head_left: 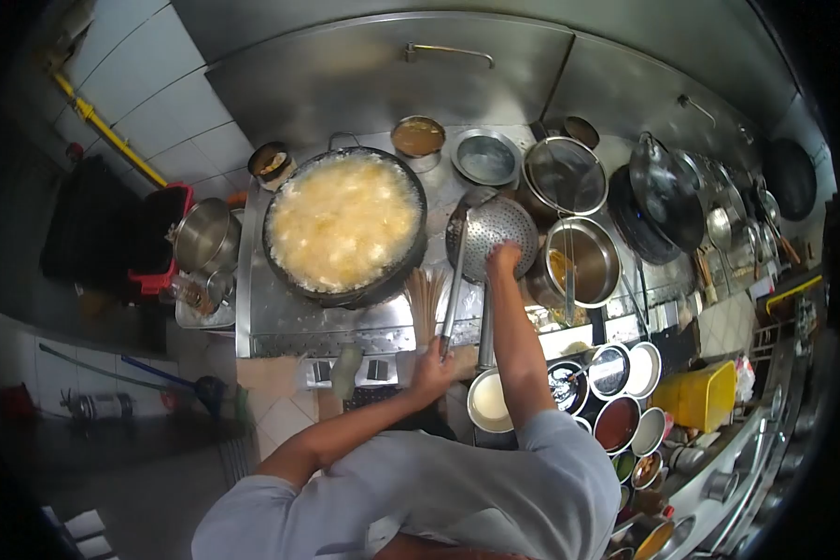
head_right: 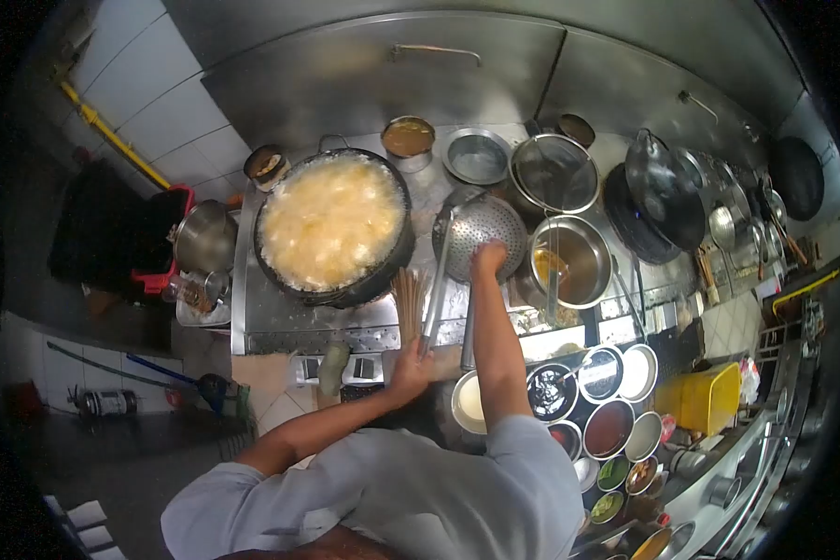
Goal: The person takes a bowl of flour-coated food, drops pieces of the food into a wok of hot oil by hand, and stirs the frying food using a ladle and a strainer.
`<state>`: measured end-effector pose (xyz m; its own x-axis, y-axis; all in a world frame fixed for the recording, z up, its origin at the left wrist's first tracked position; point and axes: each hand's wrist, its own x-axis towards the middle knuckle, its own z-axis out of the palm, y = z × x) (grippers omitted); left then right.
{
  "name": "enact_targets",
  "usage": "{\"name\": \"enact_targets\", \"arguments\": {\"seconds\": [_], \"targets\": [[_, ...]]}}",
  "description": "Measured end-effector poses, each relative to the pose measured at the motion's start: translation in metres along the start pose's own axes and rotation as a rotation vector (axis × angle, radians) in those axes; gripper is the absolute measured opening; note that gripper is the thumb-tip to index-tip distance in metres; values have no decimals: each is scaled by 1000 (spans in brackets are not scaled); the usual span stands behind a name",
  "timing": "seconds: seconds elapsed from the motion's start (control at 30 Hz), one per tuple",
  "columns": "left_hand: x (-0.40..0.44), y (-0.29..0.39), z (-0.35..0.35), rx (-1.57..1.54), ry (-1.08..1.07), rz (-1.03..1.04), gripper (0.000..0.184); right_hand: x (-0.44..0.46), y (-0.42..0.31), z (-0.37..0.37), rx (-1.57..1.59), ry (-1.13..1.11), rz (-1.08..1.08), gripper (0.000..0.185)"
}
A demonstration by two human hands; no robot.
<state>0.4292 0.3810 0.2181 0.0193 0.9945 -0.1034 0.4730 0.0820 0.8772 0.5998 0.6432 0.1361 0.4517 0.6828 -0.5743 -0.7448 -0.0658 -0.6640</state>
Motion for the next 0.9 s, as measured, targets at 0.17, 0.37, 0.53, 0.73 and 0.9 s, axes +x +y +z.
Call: {"name": "enact_targets", "arguments": {"seconds": [0.17, 0.37, 0.53, 0.73, 0.9], "targets": [[-18, -21, 36, 50, 2, -18, 42, -39, 11, -26, -492, -9, -313, 20], [-30, -40, 49, -191, -130, -208, 34, -56, 15, -43, -869, 14, -714, 15], [-31, -39, 52, 130, -88, -233, 44, -96, -5, -34, -706, -164, -658, 24], [-47, -103, 102, 330, -200, -185, 58, -116, -21, -37, -554, -258, -210, 36], [-58, -74, 80, 370, -303, -36, 76, -142, -54, -61, 71, -391, 258, 62]]}}
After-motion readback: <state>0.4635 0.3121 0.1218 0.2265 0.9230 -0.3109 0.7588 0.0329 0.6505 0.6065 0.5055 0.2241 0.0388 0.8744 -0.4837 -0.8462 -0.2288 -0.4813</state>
